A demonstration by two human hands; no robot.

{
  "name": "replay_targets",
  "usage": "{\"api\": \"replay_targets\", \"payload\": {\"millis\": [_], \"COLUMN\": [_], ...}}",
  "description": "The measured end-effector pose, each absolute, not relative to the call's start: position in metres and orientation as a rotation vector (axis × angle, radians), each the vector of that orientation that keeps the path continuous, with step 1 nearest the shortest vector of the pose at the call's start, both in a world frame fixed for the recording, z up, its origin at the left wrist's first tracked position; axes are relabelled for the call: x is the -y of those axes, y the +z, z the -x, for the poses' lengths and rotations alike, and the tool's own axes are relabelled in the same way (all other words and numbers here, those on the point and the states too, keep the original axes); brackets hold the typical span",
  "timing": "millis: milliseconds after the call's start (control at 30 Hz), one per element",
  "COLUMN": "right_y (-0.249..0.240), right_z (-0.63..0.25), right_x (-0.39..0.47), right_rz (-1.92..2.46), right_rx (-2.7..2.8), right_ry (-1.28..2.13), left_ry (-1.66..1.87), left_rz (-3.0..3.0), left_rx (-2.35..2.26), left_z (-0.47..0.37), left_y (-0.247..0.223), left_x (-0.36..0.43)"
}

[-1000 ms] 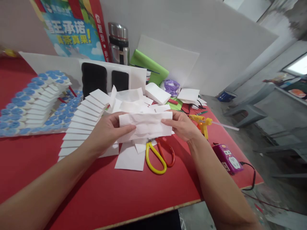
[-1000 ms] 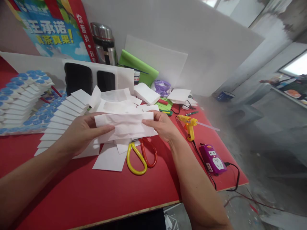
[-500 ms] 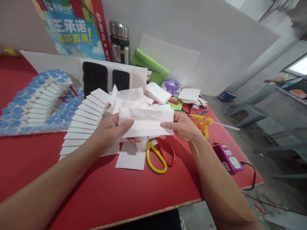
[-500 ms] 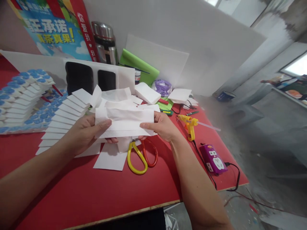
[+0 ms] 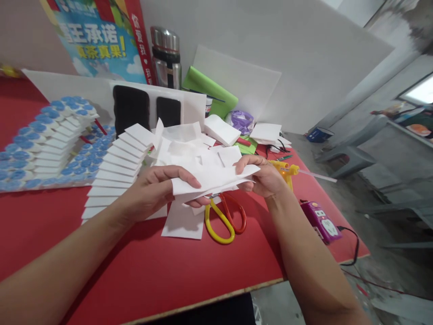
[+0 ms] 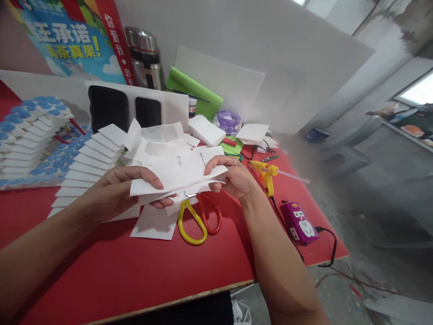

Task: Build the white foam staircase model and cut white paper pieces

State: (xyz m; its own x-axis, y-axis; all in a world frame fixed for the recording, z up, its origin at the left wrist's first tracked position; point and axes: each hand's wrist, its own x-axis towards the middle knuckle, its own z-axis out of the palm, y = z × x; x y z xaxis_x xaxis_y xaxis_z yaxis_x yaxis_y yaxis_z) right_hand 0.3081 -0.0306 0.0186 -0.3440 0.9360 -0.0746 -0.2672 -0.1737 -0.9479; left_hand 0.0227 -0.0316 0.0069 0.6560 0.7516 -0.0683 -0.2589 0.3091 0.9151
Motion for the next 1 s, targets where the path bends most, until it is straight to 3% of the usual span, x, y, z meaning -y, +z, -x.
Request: {"api": "replay_targets", "payload": {"millis": [233,700,1000], "right_y": [0.021,0.024,0.017], "right_z": [-0.308,-0.29,-0.303], "right_x": [0.032,0.041,0.03], "right_rz": [0.817,0.862,1.096], "right_rx": [1.296,1.697,1.299], "right_ry": [1.62,1.573,1.467], "left_ry": [0.473,0.108,0.175], "left_rz": [-1.003,-0.949,-1.034], "left_rx": [-0.33,-0.573,-0.653], "left_z": [-0.014,-0.034,-0.031], "left_y": [0.007,0.001,0.0], "left_x": [0.024,0.041,0.037]}}
